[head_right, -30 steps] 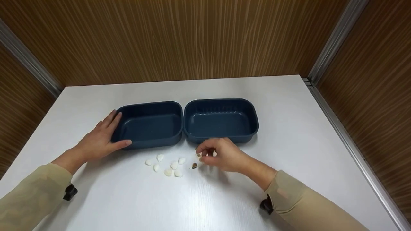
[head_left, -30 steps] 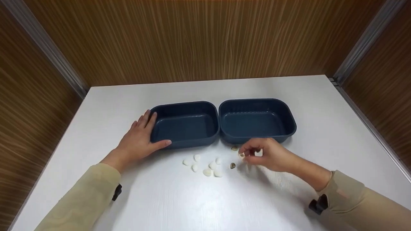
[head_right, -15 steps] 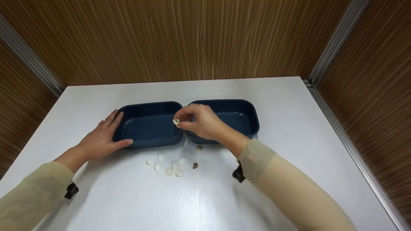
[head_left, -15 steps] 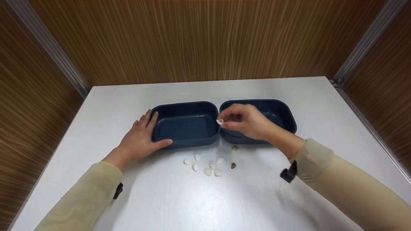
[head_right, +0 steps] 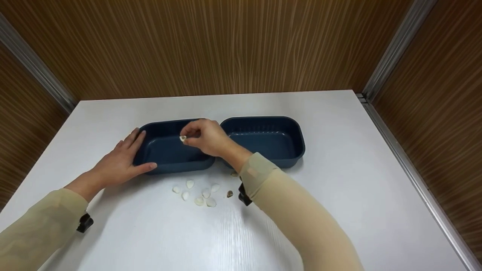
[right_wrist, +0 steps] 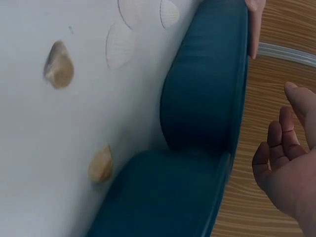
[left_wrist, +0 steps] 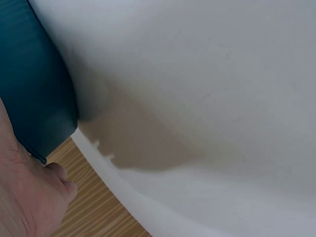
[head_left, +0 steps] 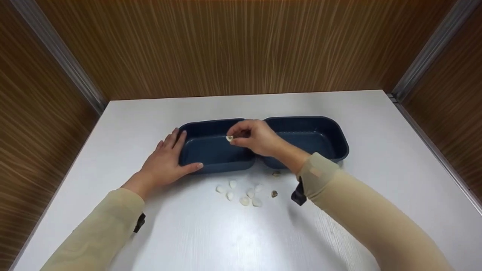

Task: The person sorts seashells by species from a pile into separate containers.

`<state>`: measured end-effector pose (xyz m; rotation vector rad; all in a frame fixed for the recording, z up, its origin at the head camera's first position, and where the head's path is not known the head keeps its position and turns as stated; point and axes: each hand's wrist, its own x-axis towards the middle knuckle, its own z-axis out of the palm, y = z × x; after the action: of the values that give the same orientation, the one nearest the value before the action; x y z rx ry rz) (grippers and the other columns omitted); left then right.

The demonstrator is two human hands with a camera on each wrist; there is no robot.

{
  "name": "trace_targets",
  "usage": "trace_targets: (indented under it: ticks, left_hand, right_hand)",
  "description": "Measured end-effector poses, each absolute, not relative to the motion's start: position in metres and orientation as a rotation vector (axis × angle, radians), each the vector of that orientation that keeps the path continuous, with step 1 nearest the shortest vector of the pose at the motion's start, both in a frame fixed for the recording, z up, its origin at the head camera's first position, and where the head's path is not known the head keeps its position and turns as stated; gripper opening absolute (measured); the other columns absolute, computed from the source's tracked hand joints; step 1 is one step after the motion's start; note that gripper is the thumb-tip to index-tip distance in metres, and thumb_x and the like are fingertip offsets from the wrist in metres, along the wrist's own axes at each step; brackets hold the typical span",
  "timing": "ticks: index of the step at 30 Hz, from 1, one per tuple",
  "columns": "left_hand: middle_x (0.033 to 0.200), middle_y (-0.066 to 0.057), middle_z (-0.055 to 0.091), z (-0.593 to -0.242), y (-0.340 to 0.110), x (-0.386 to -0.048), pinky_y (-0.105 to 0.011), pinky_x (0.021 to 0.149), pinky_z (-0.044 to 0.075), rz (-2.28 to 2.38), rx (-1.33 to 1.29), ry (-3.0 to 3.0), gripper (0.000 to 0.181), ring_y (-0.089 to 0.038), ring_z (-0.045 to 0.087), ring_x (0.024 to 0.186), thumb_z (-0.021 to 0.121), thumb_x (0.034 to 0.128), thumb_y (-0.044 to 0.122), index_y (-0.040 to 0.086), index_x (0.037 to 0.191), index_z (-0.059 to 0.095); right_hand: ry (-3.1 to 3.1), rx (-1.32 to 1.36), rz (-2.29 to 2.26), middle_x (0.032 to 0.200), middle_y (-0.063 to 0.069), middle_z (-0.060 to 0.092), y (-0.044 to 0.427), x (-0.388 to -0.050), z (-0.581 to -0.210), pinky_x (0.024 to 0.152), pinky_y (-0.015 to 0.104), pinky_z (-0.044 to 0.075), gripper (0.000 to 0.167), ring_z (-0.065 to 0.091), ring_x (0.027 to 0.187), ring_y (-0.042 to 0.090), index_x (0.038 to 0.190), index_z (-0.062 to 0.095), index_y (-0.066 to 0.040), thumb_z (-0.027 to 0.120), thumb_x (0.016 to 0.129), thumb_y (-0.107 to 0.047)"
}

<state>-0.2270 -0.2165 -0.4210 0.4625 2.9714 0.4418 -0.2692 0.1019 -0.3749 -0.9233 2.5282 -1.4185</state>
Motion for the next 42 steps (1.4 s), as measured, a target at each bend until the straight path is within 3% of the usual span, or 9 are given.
trace_targets:
  ticks: [10,15,19,26,34,42]
  left_hand:
    - [0.177,-0.017,-0.005,-0.420,-0.216,-0.226,-0.056,0.130,0.007,0.441,0.467,2.967,0.125,-0.044,0.007,0.161,0.045,0.0872,0.093,0.011,0.171,0.001]
    - [0.177,-0.017,-0.005,-0.420,-0.216,-0.226,-0.056,0.130,0.007,0.439,0.469,2.968,0.125,-0.044,0.008,0.161,0.045,0.0877,0.093,0.011,0.171,0.001]
    - [0.177,-0.018,-0.004,-0.419,-0.216,-0.225,-0.056,0.130,0.008,0.436,0.471,2.971,0.125,-0.043,0.008,0.161,0.045,0.0880,0.092,0.010,0.171,0.002]
    - [0.177,-0.019,-0.002,-0.420,-0.216,-0.223,-0.055,0.130,0.008,0.431,0.475,2.978,0.124,-0.043,0.010,0.161,0.047,0.0888,0.091,0.009,0.171,0.003]
    - [0.177,-0.018,-0.003,-0.422,-0.220,-0.222,-0.055,0.130,0.007,0.428,0.488,2.988,0.123,-0.042,0.010,0.161,0.047,0.0895,0.090,0.009,0.171,0.003]
    - [0.177,-0.018,-0.003,-0.421,-0.222,-0.224,-0.056,0.130,0.008,0.431,0.473,2.989,0.124,-0.043,0.010,0.161,0.047,0.0885,0.091,0.010,0.171,0.003]
  right_hand:
    - [2.565,-0.894,-1.354,0.104,0.008,0.075,0.079,-0.279,-0.392,0.086,0.029,0.057,0.016,0.068,0.097,0.018,0.112,0.079,-0.003,0.079,0.095,-0.003]
    - [2.590,-0.864,-1.329,0.111,0.015,0.073,0.080,-0.282,-0.393,0.089,0.032,0.055,0.023,0.067,0.099,0.021,0.120,0.076,-0.002,0.077,0.097,-0.005]
    - [2.600,-0.834,-1.359,0.111,0.013,0.072,0.086,-0.280,-0.388,0.088,0.033,0.055,0.025,0.066,0.098,0.021,0.123,0.075,-0.004,0.077,0.099,-0.007]
    - [2.614,-0.858,-1.443,0.101,0.004,0.072,0.110,-0.265,-0.370,0.082,0.030,0.054,0.023,0.064,0.092,0.017,0.122,0.076,-0.008,0.077,0.099,-0.010]
    - [2.626,-0.914,-1.517,0.097,0.004,0.072,0.151,-0.238,-0.351,0.075,0.025,0.053,0.026,0.064,0.086,0.018,0.123,0.076,-0.009,0.079,0.097,-0.009]
    - [2.663,-0.936,-1.532,0.095,0.004,0.071,0.194,-0.217,-0.357,0.070,0.021,0.054,0.026,0.064,0.082,0.018,0.121,0.075,-0.003,0.080,0.095,-0.005]
